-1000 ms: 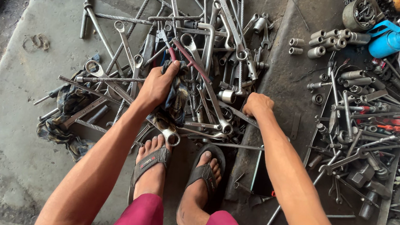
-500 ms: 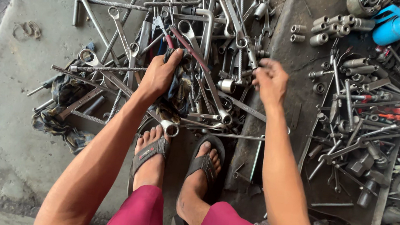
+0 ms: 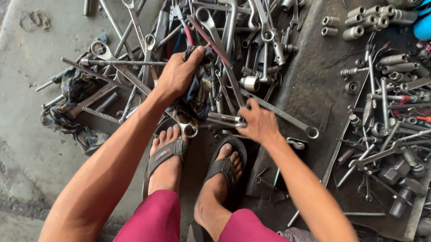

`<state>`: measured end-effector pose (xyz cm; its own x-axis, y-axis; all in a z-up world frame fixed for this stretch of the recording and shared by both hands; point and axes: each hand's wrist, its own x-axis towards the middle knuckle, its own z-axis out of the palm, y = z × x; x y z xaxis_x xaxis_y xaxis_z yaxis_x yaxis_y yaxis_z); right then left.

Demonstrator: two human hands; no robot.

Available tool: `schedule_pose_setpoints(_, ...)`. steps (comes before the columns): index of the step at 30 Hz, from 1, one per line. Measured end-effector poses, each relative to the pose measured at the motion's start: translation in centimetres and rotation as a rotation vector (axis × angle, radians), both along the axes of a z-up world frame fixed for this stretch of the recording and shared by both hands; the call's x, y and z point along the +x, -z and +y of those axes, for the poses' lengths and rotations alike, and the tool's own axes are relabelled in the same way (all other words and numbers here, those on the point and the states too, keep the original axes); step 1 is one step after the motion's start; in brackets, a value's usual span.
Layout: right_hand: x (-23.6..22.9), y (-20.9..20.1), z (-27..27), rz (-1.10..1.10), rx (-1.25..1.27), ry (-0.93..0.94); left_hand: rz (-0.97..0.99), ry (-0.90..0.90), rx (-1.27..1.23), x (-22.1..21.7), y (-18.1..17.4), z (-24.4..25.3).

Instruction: The person wipes various metal tools, including wrenches and sockets, with a cloth on a concrete floor. They pick up individual tools, wipe them, and place them back into the pile, repeating this process throughout the clip.

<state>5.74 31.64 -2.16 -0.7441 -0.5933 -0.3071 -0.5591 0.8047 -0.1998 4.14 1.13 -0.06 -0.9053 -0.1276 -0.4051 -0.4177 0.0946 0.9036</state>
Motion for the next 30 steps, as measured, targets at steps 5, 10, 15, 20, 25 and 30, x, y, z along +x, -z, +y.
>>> schedule_pose_setpoints(5,-4.4,0.5,0.2,0.178,-0.068,-0.064,-0.034,-0.015,0.029,0.6,0.2,0.5)
schedule_pose_setpoints(10,-9.0,0.2,-2.0,0.084,0.058,0.267,0.004,0.014,-0.046,0.8,0.0,1.9)
schedule_pose_setpoints(15,-8.6,-0.9,-0.8,0.079,-0.074,0.42,-0.047,0.011,-0.026,1.2,-0.2,1.4)
schedule_pose_setpoints(20,-2.4,0.0,3.3,-0.047,0.297,-0.09,-0.05,-0.028,-0.011,1.2,-0.6,0.3)
schedule_pose_setpoints(25,-0.3,3.0,5.1,-0.09,0.25,-0.196,0.007,-0.057,0.101,1.3,-0.5,0.6)
schedule_pose_setpoints(30,0.4,3.9,5.1,0.007,0.288,-0.37,-0.073,-0.049,0.075,1.1,-0.9,0.3)
